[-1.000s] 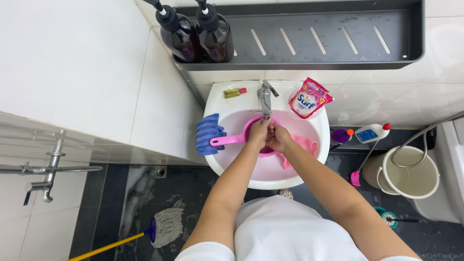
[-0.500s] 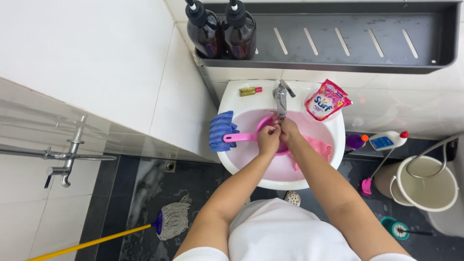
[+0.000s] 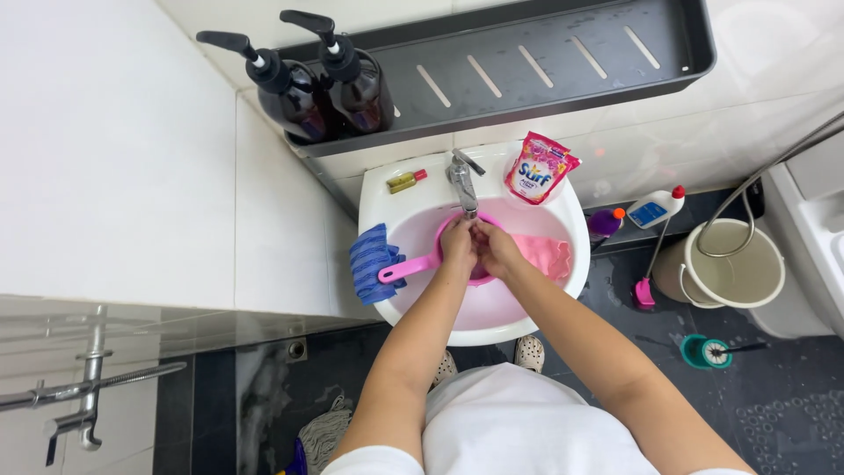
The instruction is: The person washes a pink cloth in a pink basin filled with soapy water at a bathroom sink, then wrings it out. They use the cloth to wipe the tiled wall above the sink. After rinsing the cloth, they wash their hands. Finally, they use a white cloth to wipe the toilet seat and lid.
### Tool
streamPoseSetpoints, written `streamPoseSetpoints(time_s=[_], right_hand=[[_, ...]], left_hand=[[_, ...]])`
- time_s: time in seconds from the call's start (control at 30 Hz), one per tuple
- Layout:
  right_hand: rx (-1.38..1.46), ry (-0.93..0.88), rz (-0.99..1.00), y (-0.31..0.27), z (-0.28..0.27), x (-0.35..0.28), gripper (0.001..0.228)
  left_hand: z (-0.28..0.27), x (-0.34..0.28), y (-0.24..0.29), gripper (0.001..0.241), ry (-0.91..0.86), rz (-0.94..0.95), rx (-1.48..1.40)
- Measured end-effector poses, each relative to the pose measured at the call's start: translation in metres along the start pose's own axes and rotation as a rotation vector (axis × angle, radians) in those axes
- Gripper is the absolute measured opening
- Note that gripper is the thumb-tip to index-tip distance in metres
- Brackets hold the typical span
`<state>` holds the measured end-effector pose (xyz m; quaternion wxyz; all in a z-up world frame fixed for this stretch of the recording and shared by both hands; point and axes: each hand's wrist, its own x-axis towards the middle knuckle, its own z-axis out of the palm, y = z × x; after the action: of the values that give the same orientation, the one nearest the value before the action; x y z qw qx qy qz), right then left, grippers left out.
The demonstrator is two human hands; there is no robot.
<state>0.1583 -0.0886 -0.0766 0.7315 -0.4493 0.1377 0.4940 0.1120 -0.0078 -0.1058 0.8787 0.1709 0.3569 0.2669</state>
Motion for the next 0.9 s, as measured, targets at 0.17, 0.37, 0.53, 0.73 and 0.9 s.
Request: streamPoseSetpoints(time_s=[0.17,0.37,0.53,0.73,0.9], right_hand=[[-0.01,-0.1,0.125,0.005,-0.023,0.033,0.023],[-0.102,-0.23,0.123,-0.009,0.007,0.023,0.016],[-0.256,-0.199,-0.025,0.004,-0.02,0.072,0.019],[-0.652,-0.003,-0.148,-0.01,0.021,0.0,0.017],[-0.518,0.044,-0.155,-0.022,0.025,-0.022,0.02]], left_hand=[[-0.018,-0.016,-0.013,0.018,-0.239,-0.082,0.157],[-0.031,-0.049,0.011,0.02,-0.262,0.304,0.616],[-0.01,-0.079,0.031,0.016,-0.088,0.293,0.43],[-0.002,-0.074,0.044,0.008,0.059,0.141,0.441],[0.002,-0.054,0.034,0.018,-0.058,-0.021,0.398]])
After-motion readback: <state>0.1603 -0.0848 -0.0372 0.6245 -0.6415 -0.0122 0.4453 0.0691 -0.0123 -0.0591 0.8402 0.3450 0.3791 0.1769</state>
